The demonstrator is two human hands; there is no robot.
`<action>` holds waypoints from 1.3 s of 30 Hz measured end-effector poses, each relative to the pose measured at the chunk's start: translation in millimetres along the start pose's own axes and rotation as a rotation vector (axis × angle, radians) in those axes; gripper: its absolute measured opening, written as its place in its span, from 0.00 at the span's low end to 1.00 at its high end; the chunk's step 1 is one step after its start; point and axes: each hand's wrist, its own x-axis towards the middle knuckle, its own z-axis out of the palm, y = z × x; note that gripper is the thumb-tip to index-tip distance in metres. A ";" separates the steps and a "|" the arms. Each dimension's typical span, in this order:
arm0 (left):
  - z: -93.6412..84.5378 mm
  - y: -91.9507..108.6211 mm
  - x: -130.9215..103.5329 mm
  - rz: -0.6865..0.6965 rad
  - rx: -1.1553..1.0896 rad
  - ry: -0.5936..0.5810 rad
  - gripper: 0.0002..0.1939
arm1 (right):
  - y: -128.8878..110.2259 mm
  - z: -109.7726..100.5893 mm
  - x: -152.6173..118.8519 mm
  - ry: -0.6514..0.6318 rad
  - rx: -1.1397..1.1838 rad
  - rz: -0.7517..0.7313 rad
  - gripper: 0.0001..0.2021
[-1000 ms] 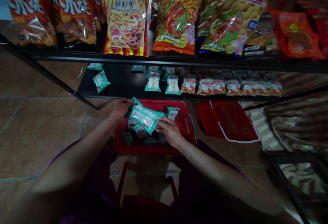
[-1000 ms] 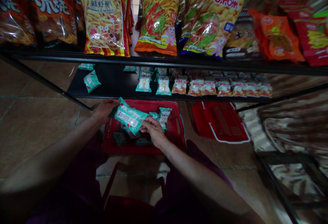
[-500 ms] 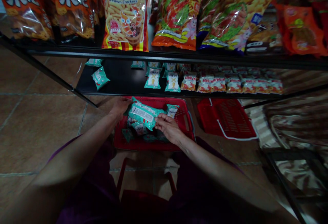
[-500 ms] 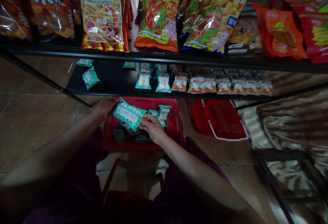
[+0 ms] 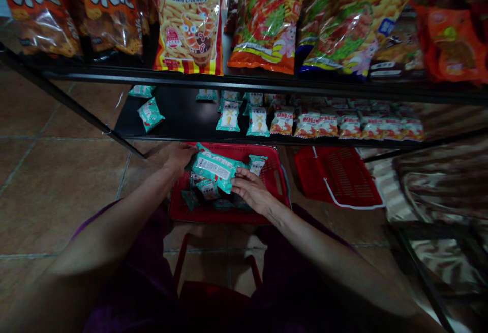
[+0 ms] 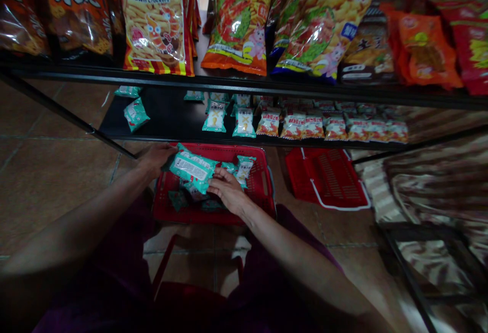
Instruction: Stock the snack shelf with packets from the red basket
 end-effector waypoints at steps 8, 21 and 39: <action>2.0 -1.9 0.4 0.033 -0.015 -0.016 0.06 | -0.3 -2.8 0.4 -0.076 -0.014 -0.012 0.13; -0.5 7.1 -8.7 -0.018 -0.091 -0.090 0.06 | 1.0 -2.9 1.3 -0.105 -0.013 0.006 0.13; 1.1 7.9 -12.9 -0.247 -0.202 -0.238 0.04 | -1.0 -8.7 8.2 0.017 0.228 0.029 0.17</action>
